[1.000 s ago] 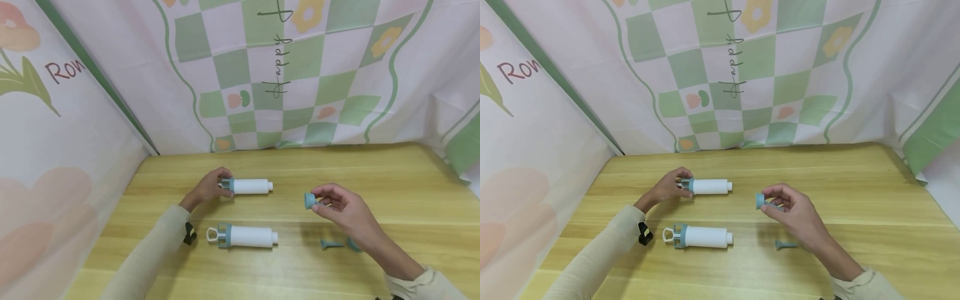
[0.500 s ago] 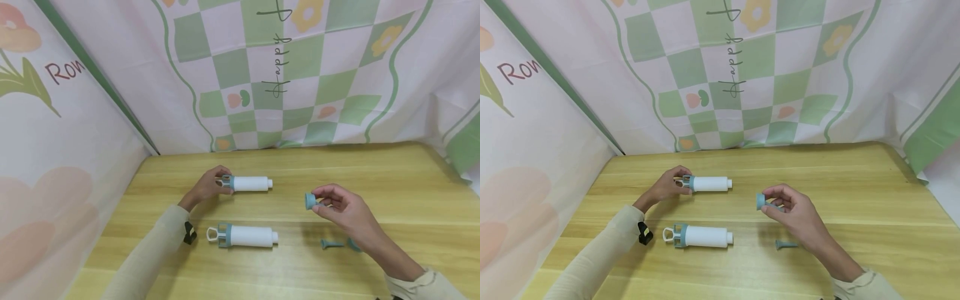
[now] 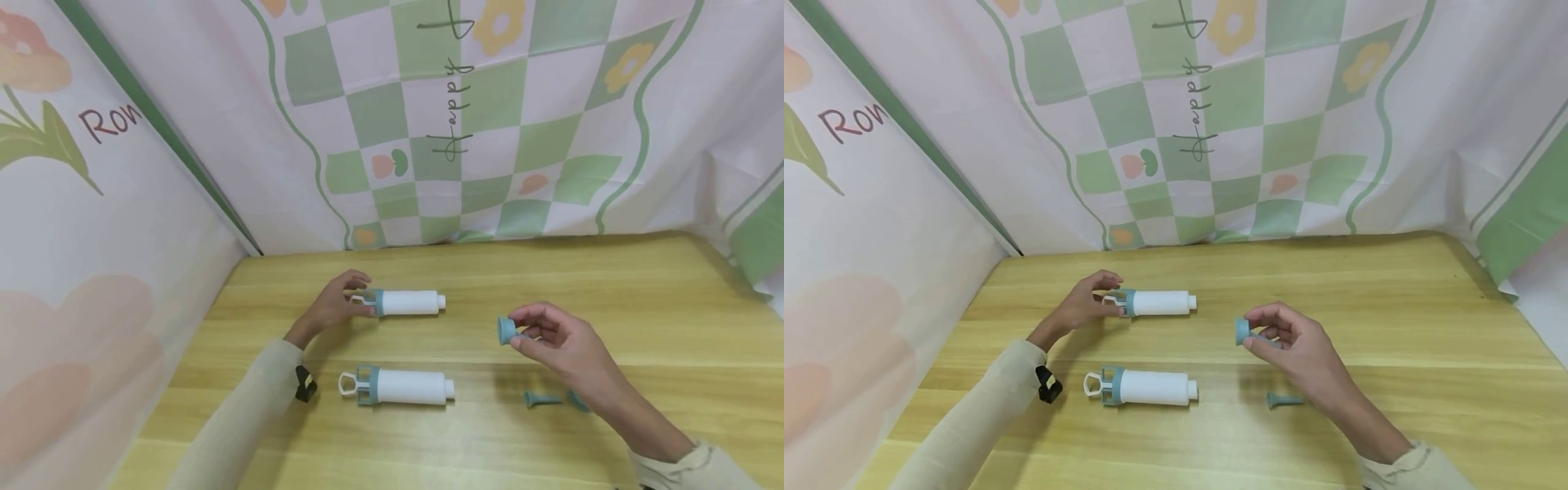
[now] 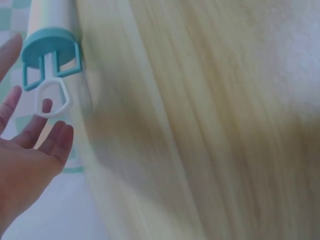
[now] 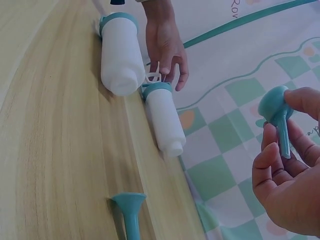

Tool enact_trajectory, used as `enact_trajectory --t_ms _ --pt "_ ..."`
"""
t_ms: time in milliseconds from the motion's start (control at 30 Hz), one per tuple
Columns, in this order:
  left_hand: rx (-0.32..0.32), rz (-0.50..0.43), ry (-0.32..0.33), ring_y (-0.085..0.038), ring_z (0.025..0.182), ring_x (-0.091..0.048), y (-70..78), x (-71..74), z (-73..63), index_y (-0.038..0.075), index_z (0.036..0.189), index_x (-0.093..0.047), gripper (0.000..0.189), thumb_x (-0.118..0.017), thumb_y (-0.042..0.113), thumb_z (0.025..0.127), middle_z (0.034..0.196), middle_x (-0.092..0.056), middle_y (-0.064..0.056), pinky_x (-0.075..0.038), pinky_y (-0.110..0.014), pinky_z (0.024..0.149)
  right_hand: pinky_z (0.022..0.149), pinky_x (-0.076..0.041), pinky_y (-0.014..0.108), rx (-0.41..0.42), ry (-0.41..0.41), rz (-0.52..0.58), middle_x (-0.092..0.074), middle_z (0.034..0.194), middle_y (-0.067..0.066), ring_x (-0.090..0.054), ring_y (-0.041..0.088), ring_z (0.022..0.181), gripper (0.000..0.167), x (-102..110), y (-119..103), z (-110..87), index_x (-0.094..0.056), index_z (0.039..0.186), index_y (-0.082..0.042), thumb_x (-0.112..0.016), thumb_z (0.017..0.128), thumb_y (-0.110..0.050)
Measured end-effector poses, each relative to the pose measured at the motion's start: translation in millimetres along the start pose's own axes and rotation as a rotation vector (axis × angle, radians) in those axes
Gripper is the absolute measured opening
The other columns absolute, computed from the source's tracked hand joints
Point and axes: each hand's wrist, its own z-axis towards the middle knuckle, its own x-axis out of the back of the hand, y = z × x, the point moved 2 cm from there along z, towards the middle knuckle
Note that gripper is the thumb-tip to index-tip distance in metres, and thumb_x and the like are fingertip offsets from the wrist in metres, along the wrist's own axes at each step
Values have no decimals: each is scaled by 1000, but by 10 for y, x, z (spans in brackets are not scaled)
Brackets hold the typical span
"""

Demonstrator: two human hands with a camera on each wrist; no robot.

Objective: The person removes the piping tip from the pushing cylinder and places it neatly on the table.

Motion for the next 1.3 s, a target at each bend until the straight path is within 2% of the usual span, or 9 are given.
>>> enact_trajectory --t_ms 267,400,633,867,967,1067,1167,1300 --pt "-27 87 39 -32 130 -47 25 73 -82 1 133 -53 61 -83 8 81 139 -53 -20 -35 -51 109 76 -56 27 18 -6 5 -66 106 9 -66 19 90 28 7 -25 -2 -60 122 0 -68 96 -10" --pt "-69 146 43 -36 129 -47 106 80 -115 1 133 -54 61 -84 9 81 137 -54 -22 -33 -51 111 76 -56 27 33 -9 12 -67 107 9 -67 19 90 28 15 -62 8 -60 122 0 -67 97 -9" --pt "-124 201 84 -36 128 -49 361 25 -213 3 130 -57 56 -84 11 82 132 -58 -13 -36 -48 109 77 -56 25 72 -7 38 -67 106 9 -67 19 90 26 16 -124 19 -60 120 1 -66 96 -3" --pt "-158 185 124 -32 120 -56 629 -114 -336 4 127 -59 48 -81 8 84 125 -64 -7 -45 -48 100 77 -55 24 98 -12 75 -67 107 10 -65 19 90 26 -20 -159 2 -60 120 3 -66 95 1" --pt "-156 175 112 -31 119 -58 718 -187 -354 6 126 -59 48 -81 9 84 125 -64 -7 -48 -48 98 77 -55 24 103 -4 87 -67 107 10 -65 18 89 26 -29 -168 -3 -60 119 3 -66 94 2" --pt "-161 149 66 -35 119 -58 825 -267 -368 6 128 -58 49 -81 9 84 126 -64 -13 -49 -50 97 77 -55 24 104 0 85 -68 106 10 -65 18 89 25 -34 -180 -5 -61 119 3 -67 94 2" --pt "-180 128 19 -36 118 -58 941 -352 -380 6 129 -57 49 -80 9 85 125 -63 -17 -50 -46 97 76 -55 24 111 -6 74 -68 105 10 -66 18 88 25 -39 -193 -2 -61 118 3 -67 94 2" --pt "-228 106 -7 -30 112 -62 1088 -459 -389 7 128 -58 49 -81 9 85 118 -65 -12 -51 -37 95 76 -56 25 128 -17 67 -67 103 11 -66 19 88 25 -45 -214 6 -60 118 3 -66 94 3"
